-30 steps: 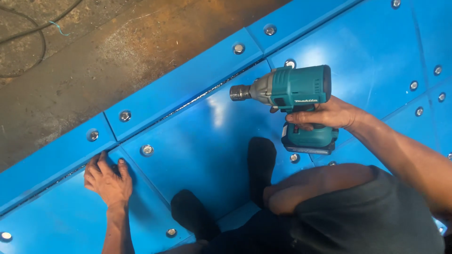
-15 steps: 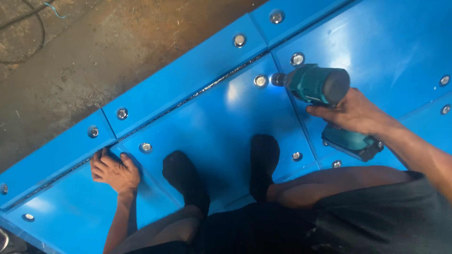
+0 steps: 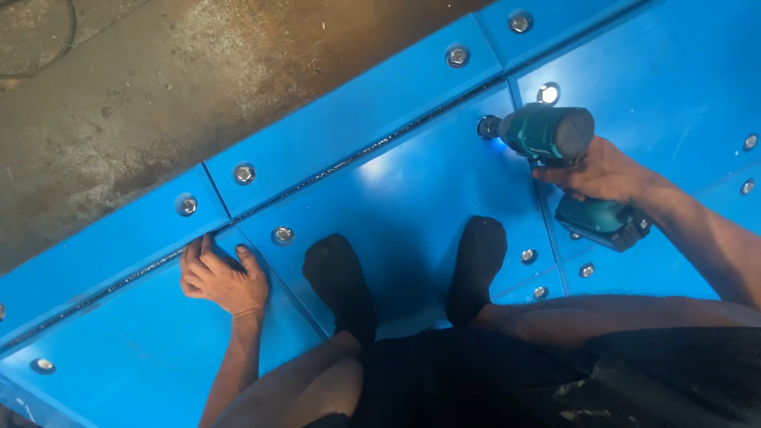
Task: Using a cordless impact driver to tighten numerous bolts on a large blue metal component.
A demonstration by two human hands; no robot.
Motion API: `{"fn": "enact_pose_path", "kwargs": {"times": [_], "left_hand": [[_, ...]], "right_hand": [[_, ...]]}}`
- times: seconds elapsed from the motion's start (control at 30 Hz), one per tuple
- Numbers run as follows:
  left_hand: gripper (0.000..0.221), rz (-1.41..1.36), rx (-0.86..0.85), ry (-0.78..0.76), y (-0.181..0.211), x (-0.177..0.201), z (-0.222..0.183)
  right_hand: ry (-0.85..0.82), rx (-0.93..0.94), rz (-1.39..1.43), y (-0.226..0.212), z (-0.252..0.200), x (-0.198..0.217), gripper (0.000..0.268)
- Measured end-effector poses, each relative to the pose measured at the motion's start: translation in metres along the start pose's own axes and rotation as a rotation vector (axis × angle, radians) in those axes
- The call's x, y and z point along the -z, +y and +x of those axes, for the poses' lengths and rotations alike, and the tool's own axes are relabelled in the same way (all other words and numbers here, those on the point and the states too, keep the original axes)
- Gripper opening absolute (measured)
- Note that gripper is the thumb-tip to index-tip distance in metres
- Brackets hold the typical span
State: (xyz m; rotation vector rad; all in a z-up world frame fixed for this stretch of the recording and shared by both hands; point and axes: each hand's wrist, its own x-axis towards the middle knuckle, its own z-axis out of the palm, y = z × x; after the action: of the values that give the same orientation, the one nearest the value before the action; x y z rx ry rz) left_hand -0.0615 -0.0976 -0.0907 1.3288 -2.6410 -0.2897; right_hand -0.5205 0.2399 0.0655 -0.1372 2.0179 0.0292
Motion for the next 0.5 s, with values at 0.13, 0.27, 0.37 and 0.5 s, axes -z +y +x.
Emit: {"fn": "enact_pose_path", "kwargs": {"times": [0.13,0.27,0.37,0.5], "left_hand": [[0.059,-0.025,-0.006,-0.005,-0.003,-0.003,0.0],[0.06,-0.037,0.004,-0.004,-0.004,0.001,0.003],[0.061,-0.036,0.022,-0.017,0.0,0.003,0.003],[0.061,-0.059,-0.004,-0.011,0.0,0.003,0.01]], "right_hand": [[0.037,0.094,-0.178,0.026,0.029,0.0,0.039],[0.065,0.341,-0.371,0.074,0.078,0.012,0.028],[0.075,0.141,-0.466,0.062,0.077,0.014,0.025],[0.02,0.12,-0.215,0.06,0.066,-0.001,0.028]]}}
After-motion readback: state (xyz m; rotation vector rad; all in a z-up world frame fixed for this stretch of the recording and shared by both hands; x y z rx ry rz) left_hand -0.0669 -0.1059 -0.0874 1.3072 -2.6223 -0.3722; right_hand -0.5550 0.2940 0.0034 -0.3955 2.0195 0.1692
